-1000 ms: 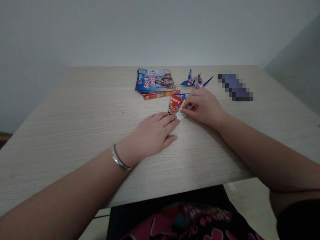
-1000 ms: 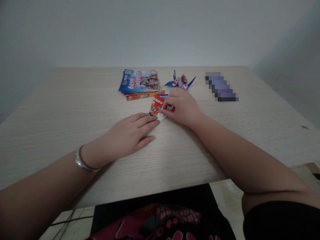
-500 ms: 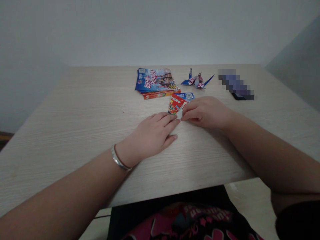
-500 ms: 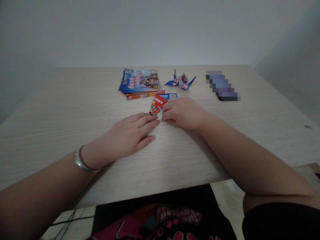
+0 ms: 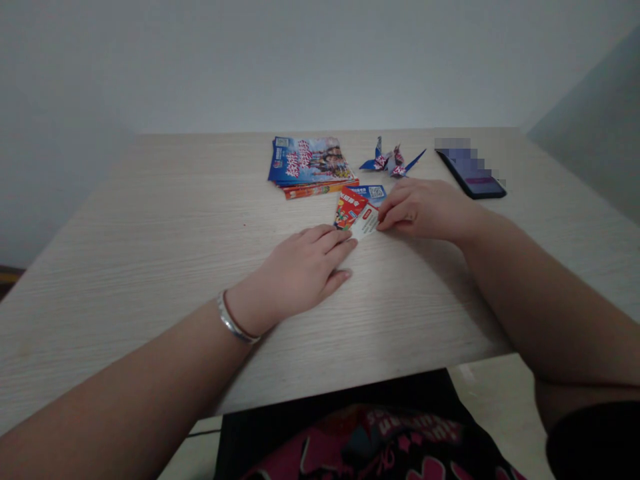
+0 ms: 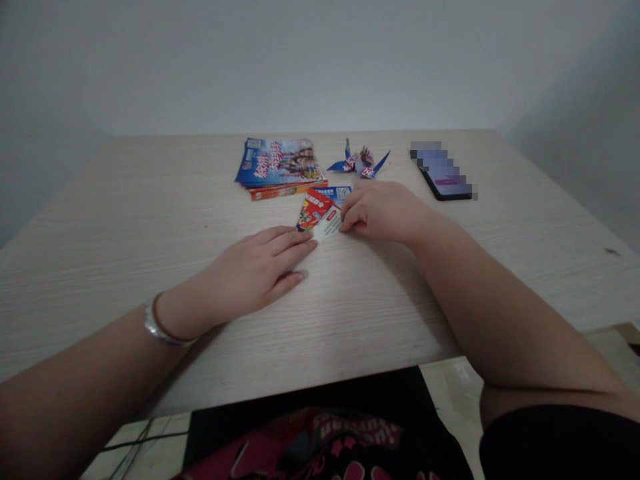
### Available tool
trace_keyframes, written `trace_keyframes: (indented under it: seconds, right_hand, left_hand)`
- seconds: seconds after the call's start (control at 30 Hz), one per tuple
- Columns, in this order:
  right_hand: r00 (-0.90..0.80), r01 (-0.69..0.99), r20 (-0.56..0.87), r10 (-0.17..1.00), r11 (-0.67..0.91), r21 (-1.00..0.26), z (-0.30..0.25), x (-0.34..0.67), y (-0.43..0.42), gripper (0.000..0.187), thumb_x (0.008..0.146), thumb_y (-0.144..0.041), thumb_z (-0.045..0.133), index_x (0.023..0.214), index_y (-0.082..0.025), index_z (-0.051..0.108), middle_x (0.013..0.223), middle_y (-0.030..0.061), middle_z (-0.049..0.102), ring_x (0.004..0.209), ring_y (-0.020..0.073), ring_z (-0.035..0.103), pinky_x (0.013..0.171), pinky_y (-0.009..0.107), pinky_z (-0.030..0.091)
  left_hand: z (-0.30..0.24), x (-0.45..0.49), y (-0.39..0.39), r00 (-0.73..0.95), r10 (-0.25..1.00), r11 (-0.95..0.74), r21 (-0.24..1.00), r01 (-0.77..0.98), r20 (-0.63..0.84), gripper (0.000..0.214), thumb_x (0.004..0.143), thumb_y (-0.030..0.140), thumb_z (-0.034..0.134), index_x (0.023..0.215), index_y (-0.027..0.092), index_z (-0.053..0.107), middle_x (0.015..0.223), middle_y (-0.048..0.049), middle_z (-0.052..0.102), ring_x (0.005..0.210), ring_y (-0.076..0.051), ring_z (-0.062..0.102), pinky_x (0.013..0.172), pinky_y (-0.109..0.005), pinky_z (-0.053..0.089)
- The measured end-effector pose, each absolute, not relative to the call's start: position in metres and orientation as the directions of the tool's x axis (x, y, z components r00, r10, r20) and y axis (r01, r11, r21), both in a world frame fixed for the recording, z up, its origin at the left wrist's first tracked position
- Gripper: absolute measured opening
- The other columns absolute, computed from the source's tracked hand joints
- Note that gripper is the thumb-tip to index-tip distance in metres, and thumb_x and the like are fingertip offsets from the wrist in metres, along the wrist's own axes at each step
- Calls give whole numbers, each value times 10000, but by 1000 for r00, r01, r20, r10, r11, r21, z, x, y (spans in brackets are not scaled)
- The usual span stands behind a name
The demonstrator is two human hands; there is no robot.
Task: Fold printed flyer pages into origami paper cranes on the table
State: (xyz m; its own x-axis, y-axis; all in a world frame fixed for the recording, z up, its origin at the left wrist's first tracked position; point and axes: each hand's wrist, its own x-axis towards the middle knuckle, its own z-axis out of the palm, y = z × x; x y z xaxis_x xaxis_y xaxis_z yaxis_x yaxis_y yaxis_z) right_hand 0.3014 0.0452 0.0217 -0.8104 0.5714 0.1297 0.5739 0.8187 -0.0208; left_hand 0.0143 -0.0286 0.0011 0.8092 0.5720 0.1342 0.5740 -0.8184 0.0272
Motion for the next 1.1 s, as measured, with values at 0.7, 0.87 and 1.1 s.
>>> trace_keyframes:
  seconds: [0.7,0.87,1.1]
  right_hand:
    - [-730,598,335,596,794,-112,14,290,34,243,895,-236,614,1052,-201,796,1076,110,792,1008,257,692,912,404,515]
    - [-830,482,255,496,868,-121,2,272,32,236,923,-264,609,1073,-221,787,1139,86,793,1046,242,701,939,388,514]
    - [-777,614,264,572,780,118,11,257,18,223,922,-238,548,908,-215,770,903,75,795,822,233,682,734,362,429]
  left_hand:
    - [-6,7,-22,824,527,-848,60,527,207,456,1069,418,481,1364,111,643,1369,-161,671,1244,-316,604,1107,-474,491]
    - [-7,7,-17,796,563,-823,62,565,221,357,1055,358,507,1275,126,667,1283,-151,705,1171,-295,634,1051,-463,516]
    - [-4,10,-17,692,680,-732,171,660,241,331,1017,278,538,1284,133,667,1232,-141,735,1121,-276,679,992,-424,551]
